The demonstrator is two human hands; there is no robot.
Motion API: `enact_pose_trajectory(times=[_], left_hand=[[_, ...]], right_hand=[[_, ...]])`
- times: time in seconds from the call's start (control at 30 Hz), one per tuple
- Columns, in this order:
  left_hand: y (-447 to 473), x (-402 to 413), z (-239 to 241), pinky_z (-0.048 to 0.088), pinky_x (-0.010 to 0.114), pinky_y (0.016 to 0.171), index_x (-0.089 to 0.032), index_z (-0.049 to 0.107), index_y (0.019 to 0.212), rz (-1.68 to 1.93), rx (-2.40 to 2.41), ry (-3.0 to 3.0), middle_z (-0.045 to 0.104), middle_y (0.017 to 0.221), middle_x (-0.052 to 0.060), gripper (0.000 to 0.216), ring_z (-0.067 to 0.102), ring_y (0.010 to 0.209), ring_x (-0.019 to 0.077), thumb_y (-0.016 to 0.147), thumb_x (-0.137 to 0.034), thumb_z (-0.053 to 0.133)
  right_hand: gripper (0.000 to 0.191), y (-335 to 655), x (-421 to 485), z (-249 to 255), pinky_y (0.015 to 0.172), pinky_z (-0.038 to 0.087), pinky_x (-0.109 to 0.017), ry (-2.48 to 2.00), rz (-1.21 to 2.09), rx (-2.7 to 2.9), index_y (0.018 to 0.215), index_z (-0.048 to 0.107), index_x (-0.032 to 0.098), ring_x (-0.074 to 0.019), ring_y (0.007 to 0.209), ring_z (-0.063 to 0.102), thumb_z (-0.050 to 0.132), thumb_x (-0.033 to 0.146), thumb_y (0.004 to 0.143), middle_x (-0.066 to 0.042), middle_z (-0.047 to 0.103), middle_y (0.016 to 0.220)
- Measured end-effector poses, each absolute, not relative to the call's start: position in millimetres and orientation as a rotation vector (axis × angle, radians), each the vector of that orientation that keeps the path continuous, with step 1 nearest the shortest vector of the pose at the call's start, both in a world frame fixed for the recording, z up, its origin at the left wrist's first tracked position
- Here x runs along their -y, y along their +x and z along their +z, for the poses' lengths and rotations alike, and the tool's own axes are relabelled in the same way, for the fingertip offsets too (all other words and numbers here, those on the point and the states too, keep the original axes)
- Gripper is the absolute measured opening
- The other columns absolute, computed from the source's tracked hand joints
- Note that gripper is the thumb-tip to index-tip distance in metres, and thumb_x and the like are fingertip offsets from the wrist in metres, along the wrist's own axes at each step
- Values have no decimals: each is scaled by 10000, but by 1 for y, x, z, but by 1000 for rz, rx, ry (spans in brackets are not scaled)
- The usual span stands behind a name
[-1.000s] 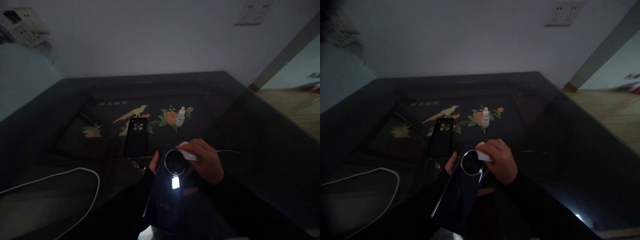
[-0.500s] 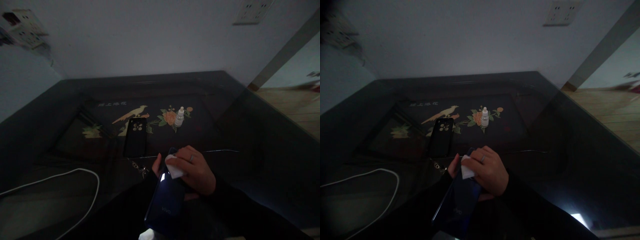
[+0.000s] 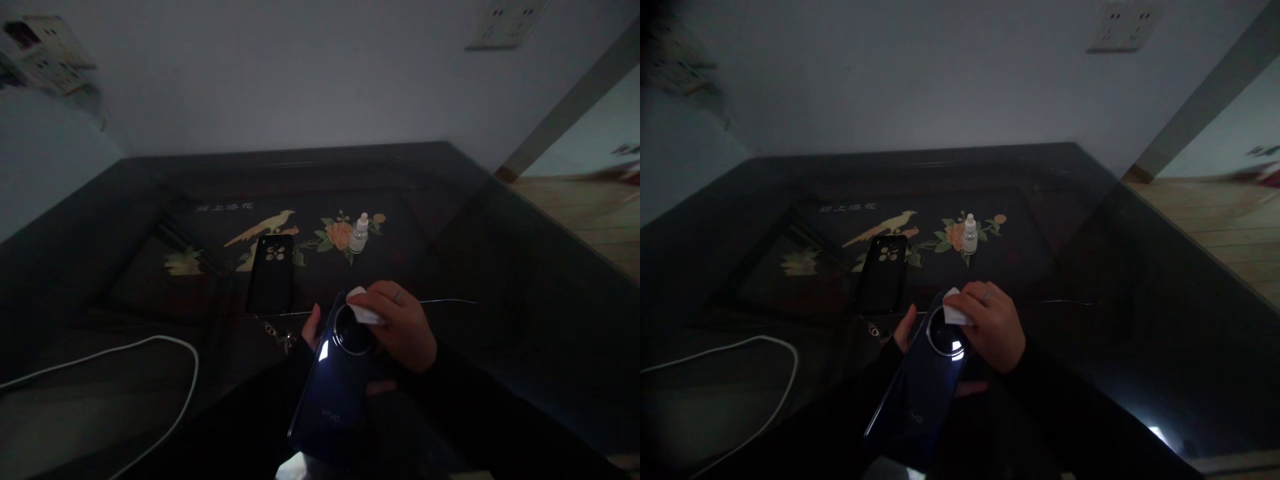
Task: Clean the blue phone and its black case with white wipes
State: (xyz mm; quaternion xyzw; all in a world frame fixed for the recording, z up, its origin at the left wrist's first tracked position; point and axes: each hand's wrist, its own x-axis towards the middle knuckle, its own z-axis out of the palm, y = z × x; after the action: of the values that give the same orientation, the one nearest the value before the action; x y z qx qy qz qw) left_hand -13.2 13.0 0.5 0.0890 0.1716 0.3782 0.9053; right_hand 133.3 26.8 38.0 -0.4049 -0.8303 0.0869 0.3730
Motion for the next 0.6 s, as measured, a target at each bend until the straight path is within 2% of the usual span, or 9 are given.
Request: enact_pose_trajectory(times=[0.1,0.23,0.3,0.47,0.6], left_hand=[[-12,-14,5,288,346,943,-93,525,1129,787,-340,169,632,966,105,600,496,1056,223,828,-488,188],[-15,-15,10,360,308,870,-92,597,1016,803,-317,156,650,701,91,615,592,817,199,835,-479,155],[-16,-15,10,371,300,855,-95,594,1019,794,-320,155,645,672,80,597,599,751,189,835,-478,174],[-18,-19,8,328,295,914,-149,551,1086,773,-350,135,656,841,54,561,563,942,195,813,-520,231],[-19,-23,4,324,340,920,-108,513,1136,770,-374,145,647,906,94,624,542,991,225,813,-532,188]], right_hand=[[180,131,-24,40,654,405,-286,-1010,243,2122,899,590,164,-153,734,496,470,110,775,-45,554,758],[162,120,-13,45,573,382,-266,-701,205,2287,868,599,152,-131,621,478,456,125,797,-25,552,651],[163,123,-16,44,583,387,-270,-739,206,2273,882,595,149,-136,643,488,457,128,799,-34,564,680],[163,136,-28,37,645,411,-277,-1027,276,2105,889,587,157,-148,729,508,471,119,782,-51,564,767],[157,125,-16,40,580,381,-271,-782,251,2251,887,589,164,-139,649,489,467,134,793,-30,561,691]])
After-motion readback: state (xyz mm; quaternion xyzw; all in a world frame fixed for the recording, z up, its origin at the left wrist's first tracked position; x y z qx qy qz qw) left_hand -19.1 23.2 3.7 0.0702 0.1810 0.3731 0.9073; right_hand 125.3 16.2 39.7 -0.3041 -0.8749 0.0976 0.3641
